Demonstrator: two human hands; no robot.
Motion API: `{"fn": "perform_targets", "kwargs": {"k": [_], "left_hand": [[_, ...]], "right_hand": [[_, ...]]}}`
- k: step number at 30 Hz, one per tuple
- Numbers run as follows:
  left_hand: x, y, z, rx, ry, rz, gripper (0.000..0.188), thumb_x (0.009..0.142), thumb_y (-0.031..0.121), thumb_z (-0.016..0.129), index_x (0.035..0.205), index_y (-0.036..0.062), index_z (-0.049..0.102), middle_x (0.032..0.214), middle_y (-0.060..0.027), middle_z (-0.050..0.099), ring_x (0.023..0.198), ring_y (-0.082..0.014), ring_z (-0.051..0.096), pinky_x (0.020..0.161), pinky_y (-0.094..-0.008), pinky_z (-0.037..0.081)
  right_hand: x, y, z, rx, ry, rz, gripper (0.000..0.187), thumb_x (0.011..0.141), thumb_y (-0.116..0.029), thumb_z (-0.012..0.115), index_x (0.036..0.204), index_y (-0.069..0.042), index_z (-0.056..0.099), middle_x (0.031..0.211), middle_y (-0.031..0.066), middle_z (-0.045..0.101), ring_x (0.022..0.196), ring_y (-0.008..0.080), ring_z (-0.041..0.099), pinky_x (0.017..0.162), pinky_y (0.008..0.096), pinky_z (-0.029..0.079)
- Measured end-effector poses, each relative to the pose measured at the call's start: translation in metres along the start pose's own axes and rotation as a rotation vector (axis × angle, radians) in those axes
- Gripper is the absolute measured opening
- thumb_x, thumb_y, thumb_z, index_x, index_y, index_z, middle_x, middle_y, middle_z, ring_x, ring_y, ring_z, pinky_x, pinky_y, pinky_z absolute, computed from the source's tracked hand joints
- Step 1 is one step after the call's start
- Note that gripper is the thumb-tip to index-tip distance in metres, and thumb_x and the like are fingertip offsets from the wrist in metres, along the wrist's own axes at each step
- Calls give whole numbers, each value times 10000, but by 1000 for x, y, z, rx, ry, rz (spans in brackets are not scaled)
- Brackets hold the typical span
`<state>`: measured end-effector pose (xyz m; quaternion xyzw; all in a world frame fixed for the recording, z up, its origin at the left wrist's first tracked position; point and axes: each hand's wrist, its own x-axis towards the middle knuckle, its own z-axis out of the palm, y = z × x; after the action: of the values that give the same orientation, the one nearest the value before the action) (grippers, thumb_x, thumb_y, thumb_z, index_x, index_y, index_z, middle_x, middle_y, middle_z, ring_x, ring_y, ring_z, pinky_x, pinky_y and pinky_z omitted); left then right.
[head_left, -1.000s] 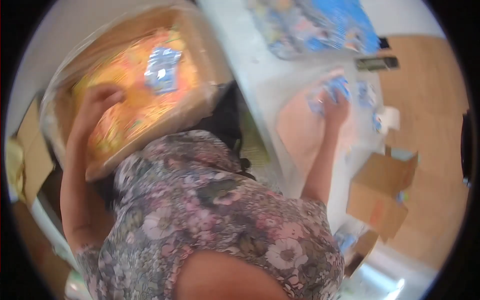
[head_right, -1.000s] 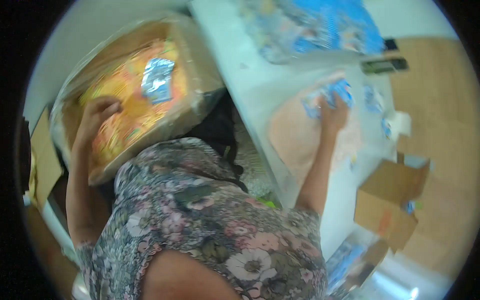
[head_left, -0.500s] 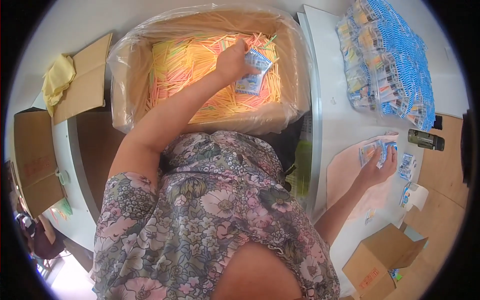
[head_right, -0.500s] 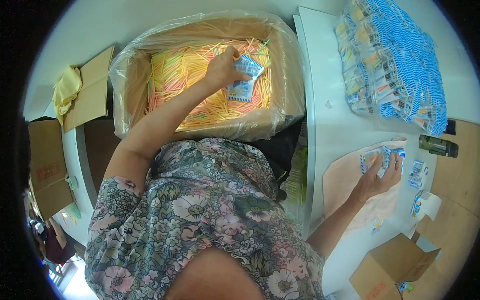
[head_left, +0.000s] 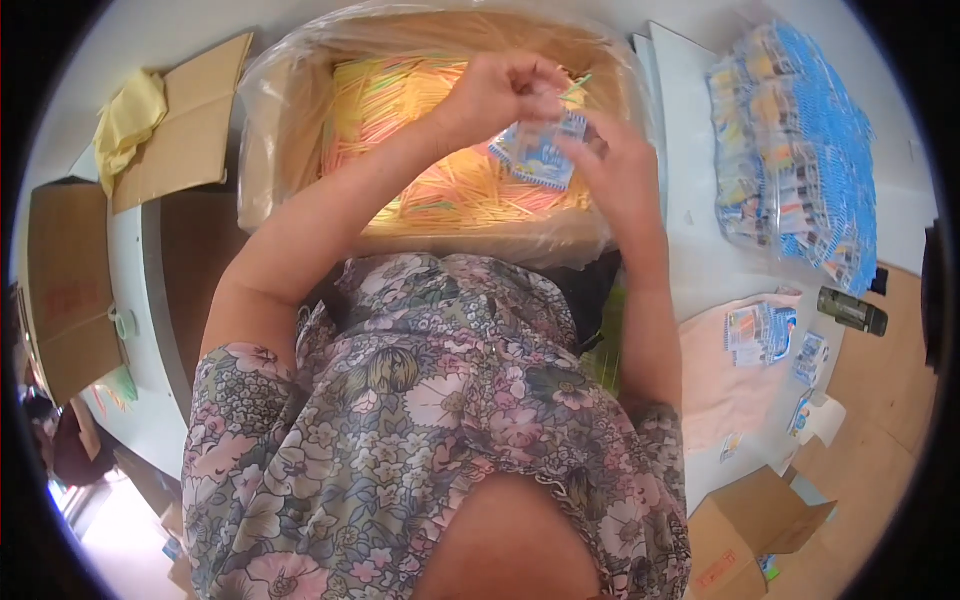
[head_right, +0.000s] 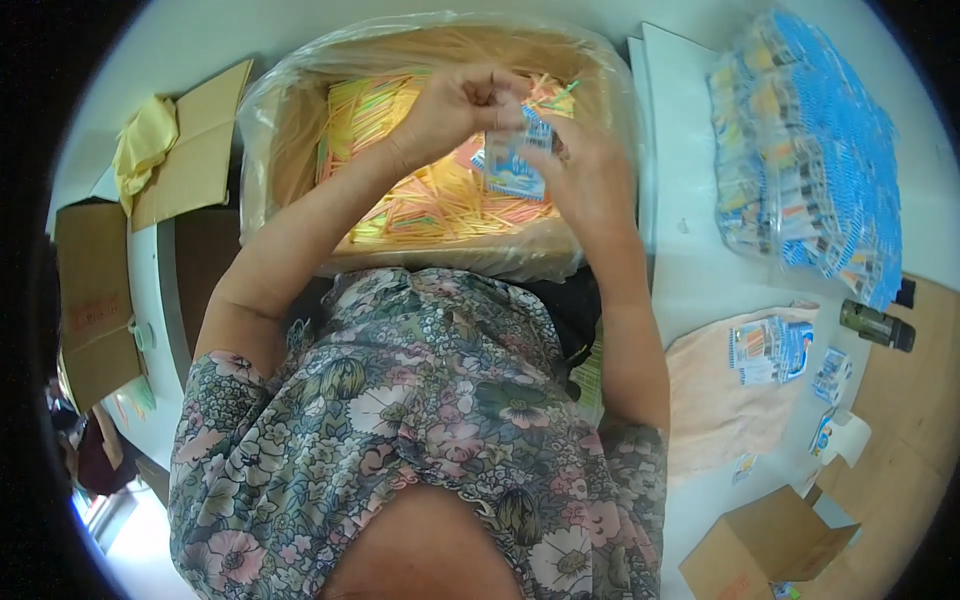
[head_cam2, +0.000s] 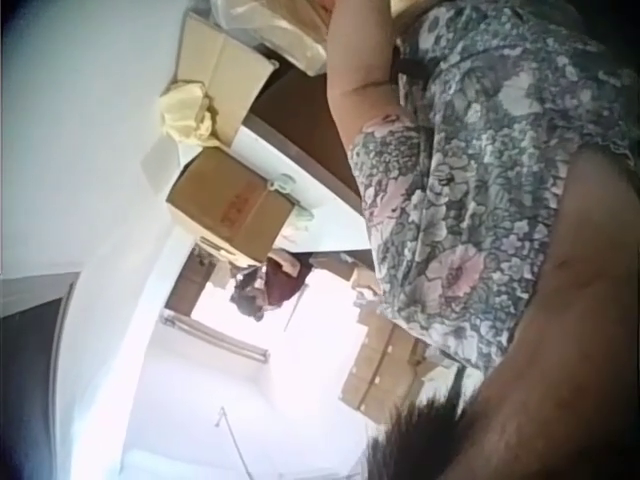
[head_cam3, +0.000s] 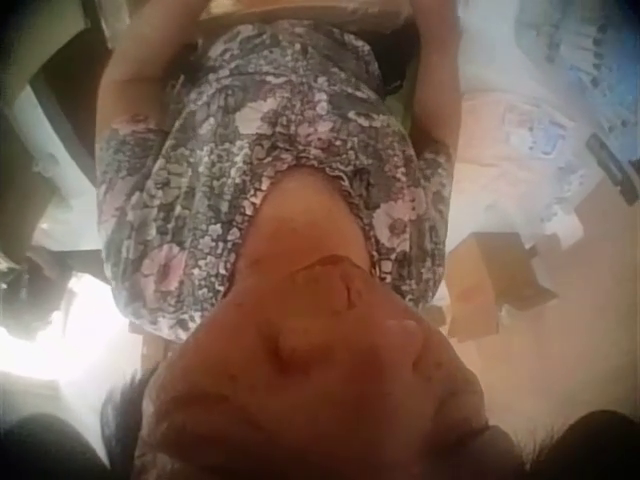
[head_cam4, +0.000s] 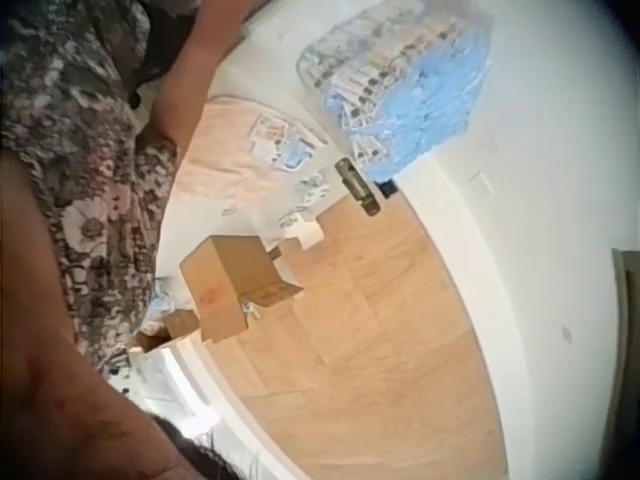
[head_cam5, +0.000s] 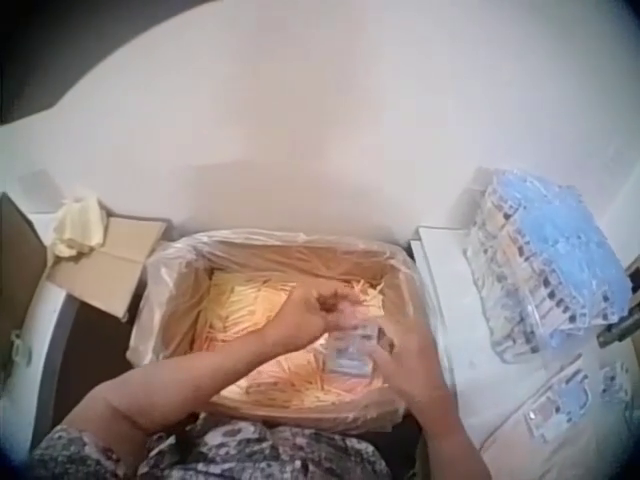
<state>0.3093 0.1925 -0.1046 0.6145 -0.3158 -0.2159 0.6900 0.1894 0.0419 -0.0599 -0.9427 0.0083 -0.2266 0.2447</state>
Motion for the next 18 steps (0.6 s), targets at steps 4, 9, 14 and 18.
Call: {"fn": "perform_targets", "kwargs": {"k": [4, 9, 14, 18], "left_hand": [[-8, 36, -17, -142, 126, -122, 209, 832, 127, 663, 970, -26, 625, 909, -41, 652, 797, -93, 604, 720, -227, 488], [-16, 53, -56, -181, -31, -184, 185, 907, 166, 570, 977, 9, 638, 849, 4, 643, 754, -55, 573, 673, -217, 469], [-33, 50, -85, -63, 161, -120, 198, 936, 187, 529, 910, 21, 635, 762, 42, 605, 657, -29, 525, 591, -194, 441], [-45, 34, -101, 74, 142, -73, 202, 937, 188, 526, 909, 21, 636, 743, 42, 596, 627, -20, 498, 563, -191, 424]], "right_hand": [[35, -12, 21, 690, -121, 338, 171, 788, -123, 695, 886, 14, 664, 642, -47, 559, 578, 52, 490, 538, 202, 396], [68, -31, 33, 716, -153, 309, 181, 788, -133, 714, 882, 11, 661, 651, -12, 579, 582, 46, 517, 544, 179, 412], [86, -66, 46, 952, -161, 284, 154, 800, -119, 701, 866, 11, 650, 703, 12, 622, 612, 56, 567, 559, 185, 450], [85, -68, 70, 1037, -190, 236, 124, 797, -78, 692, 857, 22, 649, 688, 16, 626, 600, 59, 574, 563, 182, 471]]}}
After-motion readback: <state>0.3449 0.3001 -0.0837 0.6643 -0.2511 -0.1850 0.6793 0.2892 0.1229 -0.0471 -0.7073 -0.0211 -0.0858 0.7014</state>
